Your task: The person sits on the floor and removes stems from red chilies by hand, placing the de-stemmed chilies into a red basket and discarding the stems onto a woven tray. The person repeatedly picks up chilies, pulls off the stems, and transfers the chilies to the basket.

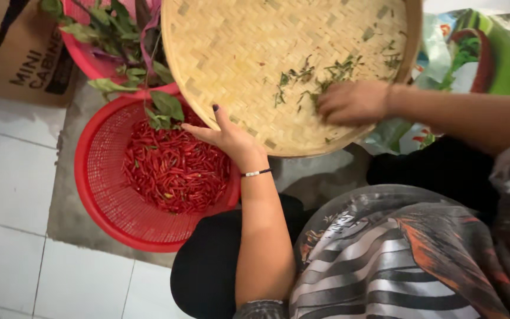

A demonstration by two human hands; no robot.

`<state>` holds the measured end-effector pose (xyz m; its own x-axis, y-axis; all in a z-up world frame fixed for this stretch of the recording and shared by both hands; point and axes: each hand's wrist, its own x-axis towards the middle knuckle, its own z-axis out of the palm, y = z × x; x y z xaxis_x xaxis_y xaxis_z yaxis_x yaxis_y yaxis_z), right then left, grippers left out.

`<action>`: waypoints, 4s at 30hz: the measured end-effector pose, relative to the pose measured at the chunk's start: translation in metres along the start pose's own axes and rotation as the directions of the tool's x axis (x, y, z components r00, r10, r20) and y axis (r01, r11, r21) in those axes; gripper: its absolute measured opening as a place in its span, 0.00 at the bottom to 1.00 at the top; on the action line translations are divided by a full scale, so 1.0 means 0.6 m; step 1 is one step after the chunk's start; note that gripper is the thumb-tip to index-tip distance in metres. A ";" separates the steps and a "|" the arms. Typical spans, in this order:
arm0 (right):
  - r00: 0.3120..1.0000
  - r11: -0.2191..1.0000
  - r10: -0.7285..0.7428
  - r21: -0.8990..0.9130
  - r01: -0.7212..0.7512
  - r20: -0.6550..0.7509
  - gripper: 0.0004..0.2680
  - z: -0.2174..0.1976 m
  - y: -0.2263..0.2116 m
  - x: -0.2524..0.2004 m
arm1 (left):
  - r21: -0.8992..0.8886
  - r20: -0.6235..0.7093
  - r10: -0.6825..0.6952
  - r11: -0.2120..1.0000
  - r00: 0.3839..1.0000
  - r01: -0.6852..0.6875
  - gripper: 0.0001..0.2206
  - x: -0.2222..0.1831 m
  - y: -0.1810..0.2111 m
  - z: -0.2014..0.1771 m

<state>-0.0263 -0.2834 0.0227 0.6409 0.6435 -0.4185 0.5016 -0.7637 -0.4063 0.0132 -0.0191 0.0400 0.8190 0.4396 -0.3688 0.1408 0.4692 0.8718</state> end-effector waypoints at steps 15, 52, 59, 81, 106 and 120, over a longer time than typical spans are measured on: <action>0.961 0.945 0.267 -0.177 -0.276 -0.072 0.32 0.051 -0.021 -0.014 | 0.359 0.184 0.239 0.887 0.954 -0.291 0.43 -0.056 -0.002 0.001; 0.717 0.687 0.687 -0.429 -0.586 0.120 0.24 -0.055 0.122 -0.253 | 0.144 0.859 -0.492 -0.034 0.142 -0.989 0.62 0.000 -0.140 0.103; 0.641 0.646 0.757 -0.295 -0.704 0.128 0.22 -0.065 0.129 -0.268 | -0.086 0.813 -0.556 0.177 -0.171 -0.981 0.54 -0.053 -0.200 0.142; 0.459 0.696 0.692 -0.347 -0.629 0.557 0.09 -0.079 0.068 -0.403 | -0.174 0.946 -0.220 0.280 -0.240 -0.944 0.35 -0.085 -0.249 0.145; 0.708 0.829 0.559 -0.300 -0.471 0.432 0.10 -0.028 0.101 -0.431 | 0.155 0.984 -0.015 0.581 0.180 -0.799 0.05 -0.173 -0.249 0.212; 0.776 0.826 0.559 -0.276 -0.491 0.291 0.07 0.075 0.169 -0.469 | 0.344 0.924 -0.377 0.759 0.057 -0.554 0.17 -0.356 -0.322 0.212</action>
<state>-0.1820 -0.5396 0.0630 0.6087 0.0873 -0.7886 0.2597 -0.9611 0.0941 -0.1181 -0.3012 -0.0088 0.5080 -0.8598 -0.0517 -0.1554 -0.1505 0.9763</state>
